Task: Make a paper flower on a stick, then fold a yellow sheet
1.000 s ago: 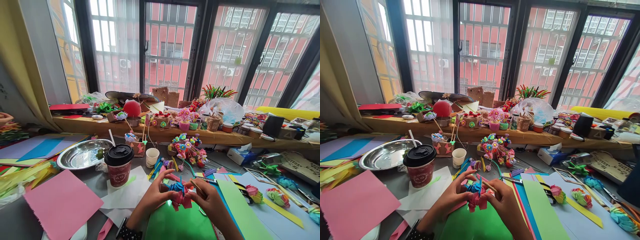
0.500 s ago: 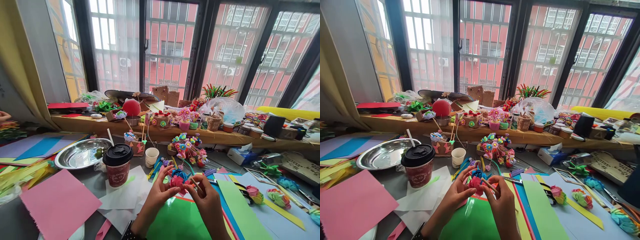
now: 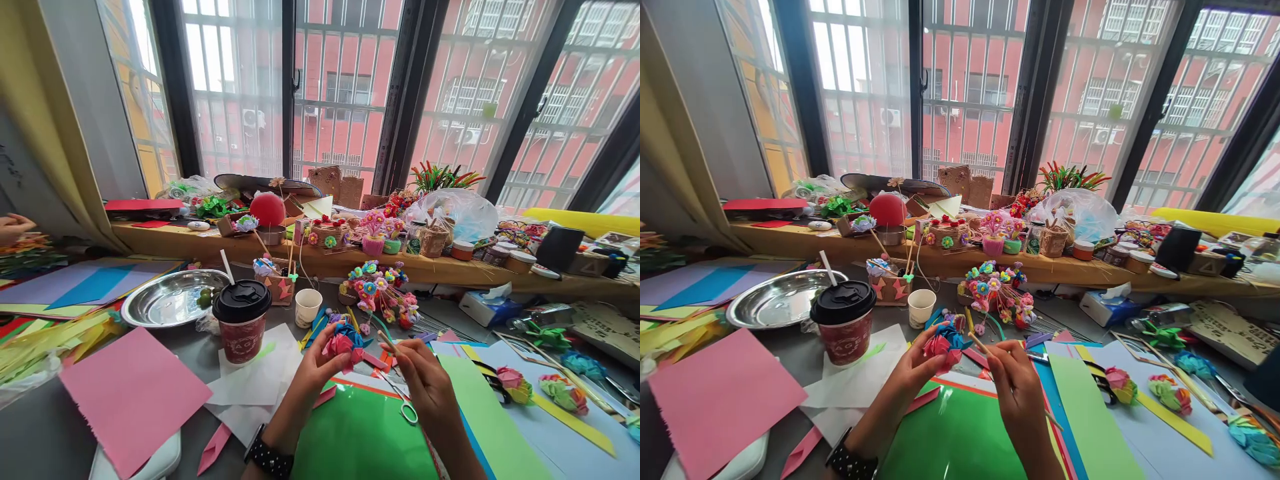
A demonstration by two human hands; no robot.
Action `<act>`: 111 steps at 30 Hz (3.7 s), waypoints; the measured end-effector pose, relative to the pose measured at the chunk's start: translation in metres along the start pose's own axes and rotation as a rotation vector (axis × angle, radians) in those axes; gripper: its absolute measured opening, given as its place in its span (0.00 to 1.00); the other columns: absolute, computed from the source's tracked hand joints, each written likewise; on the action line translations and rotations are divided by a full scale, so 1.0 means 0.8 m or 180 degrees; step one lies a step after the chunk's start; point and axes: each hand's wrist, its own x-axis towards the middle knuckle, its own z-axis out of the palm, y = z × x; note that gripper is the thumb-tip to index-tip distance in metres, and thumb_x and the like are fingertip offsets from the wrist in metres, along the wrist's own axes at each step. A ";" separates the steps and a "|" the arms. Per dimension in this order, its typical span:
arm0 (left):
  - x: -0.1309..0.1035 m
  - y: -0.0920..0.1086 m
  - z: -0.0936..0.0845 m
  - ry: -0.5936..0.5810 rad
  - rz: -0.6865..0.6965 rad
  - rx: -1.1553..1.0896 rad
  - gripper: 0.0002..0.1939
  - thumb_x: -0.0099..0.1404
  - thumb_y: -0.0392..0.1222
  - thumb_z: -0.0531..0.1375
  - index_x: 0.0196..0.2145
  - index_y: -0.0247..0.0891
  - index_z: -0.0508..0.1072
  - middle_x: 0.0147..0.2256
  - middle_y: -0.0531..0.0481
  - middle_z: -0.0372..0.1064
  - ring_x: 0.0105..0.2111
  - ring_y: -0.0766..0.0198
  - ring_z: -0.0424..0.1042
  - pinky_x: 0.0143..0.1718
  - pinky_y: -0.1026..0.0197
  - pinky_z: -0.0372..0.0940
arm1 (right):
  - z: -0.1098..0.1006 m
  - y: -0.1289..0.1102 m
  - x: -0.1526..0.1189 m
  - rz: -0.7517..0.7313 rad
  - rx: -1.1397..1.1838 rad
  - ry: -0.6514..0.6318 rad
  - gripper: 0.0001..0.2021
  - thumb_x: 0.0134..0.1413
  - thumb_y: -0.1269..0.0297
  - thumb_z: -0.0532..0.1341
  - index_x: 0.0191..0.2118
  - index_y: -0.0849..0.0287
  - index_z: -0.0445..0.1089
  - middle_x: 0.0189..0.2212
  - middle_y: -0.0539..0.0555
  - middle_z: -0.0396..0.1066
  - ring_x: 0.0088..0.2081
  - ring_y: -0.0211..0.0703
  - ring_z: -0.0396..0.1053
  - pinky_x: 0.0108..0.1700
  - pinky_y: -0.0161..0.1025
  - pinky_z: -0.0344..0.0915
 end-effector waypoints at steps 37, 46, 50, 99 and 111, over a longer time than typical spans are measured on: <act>-0.006 0.022 -0.003 -0.0031 -0.0245 0.0888 0.23 0.53 0.56 0.57 0.43 0.41 0.70 0.42 0.45 0.66 0.39 0.58 0.66 0.39 0.59 0.60 | 0.014 0.001 -0.001 0.0386 -0.0294 -0.1175 0.10 0.50 0.58 0.56 0.27 0.57 0.67 0.31 0.51 0.63 0.25 0.36 0.63 0.27 0.31 0.62; -0.015 0.025 0.009 -0.0730 0.0278 0.2747 0.10 0.52 0.44 0.60 0.31 0.38 0.74 0.30 0.48 0.70 0.32 0.60 0.68 0.33 0.63 0.62 | 0.036 0.007 -0.008 0.0349 -0.0701 -0.1030 0.07 0.49 0.61 0.57 0.26 0.56 0.68 0.30 0.50 0.64 0.29 0.39 0.67 0.31 0.33 0.62; -0.015 0.022 0.008 -0.0638 0.0327 0.2818 0.09 0.51 0.44 0.61 0.30 0.37 0.74 0.29 0.47 0.70 0.32 0.59 0.68 0.33 0.62 0.61 | 0.038 0.006 -0.008 0.0353 -0.0866 -0.1046 0.04 0.48 0.63 0.58 0.27 0.56 0.67 0.31 0.50 0.64 0.29 0.39 0.67 0.30 0.33 0.61; -0.009 0.005 0.005 -0.0450 0.1344 0.4289 0.03 0.53 0.40 0.61 0.25 0.38 0.73 0.29 0.49 0.68 0.32 0.60 0.66 0.35 0.57 0.58 | 0.041 0.017 -0.007 0.0837 -0.0708 -0.1097 0.13 0.54 0.60 0.51 0.24 0.59 0.66 0.25 0.51 0.67 0.28 0.40 0.64 0.30 0.33 0.56; -0.009 0.001 0.003 -0.0502 0.1717 0.4526 0.02 0.54 0.37 0.60 0.25 0.38 0.73 0.27 0.50 0.68 0.30 0.61 0.66 0.31 0.59 0.58 | 0.040 0.018 -0.005 0.1065 -0.0575 -0.1308 0.13 0.51 0.58 0.53 0.25 0.60 0.66 0.23 0.51 0.68 0.26 0.39 0.63 0.27 0.32 0.55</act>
